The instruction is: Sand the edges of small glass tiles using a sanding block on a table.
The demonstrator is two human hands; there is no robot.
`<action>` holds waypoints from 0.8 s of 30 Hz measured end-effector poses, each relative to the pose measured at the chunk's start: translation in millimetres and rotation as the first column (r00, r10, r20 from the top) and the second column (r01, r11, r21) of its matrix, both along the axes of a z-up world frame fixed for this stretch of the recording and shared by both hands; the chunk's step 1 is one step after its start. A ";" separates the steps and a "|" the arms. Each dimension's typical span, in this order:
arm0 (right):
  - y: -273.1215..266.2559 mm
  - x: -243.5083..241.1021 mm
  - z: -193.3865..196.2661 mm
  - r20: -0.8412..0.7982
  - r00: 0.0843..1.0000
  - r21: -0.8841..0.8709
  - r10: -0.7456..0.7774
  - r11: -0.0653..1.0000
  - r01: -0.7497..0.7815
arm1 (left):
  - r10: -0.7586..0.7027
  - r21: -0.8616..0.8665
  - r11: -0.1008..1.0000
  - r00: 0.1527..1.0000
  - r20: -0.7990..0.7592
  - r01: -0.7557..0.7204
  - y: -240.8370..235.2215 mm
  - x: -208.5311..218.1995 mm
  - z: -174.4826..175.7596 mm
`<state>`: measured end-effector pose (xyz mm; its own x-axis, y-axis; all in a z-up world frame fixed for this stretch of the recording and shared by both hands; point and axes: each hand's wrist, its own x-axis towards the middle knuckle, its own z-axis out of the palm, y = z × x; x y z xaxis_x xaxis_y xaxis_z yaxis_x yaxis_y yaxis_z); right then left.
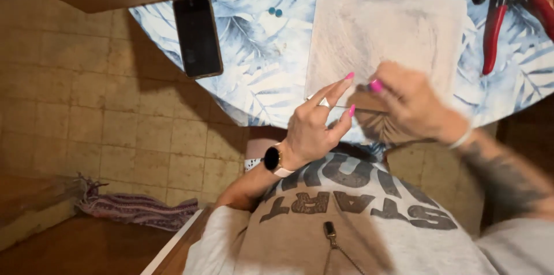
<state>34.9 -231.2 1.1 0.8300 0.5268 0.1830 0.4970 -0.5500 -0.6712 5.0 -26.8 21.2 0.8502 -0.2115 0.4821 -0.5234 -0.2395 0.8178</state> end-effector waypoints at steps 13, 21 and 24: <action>42.0 -15.9 15.6 -0.152 0.981 0.344 -0.118 0.925 0.164 | 0.030 -0.216 0.975 0.994 -0.101 -0.052 -8.9 4.5 6.0; 31.6 -19.4 5.6 0.000 0.989 0.152 -0.149 0.977 0.147 | 0.106 -0.017 0.994 0.986 0.132 -0.104 -8.2 1.5 -3.1; -2.8 -22.7 -2.8 0.268 0.963 -0.258 -0.019 0.962 0.091 | 0.051 0.246 0.958 0.935 0.351 -0.145 0.8 -6.0 -33.4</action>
<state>12.2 -234.0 -1.7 0.8013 0.5407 0.2558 0.5982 -0.7219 -0.3478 -1.0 -25.9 -12.2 0.6694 -0.2945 0.6820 -0.7194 -0.4861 0.4962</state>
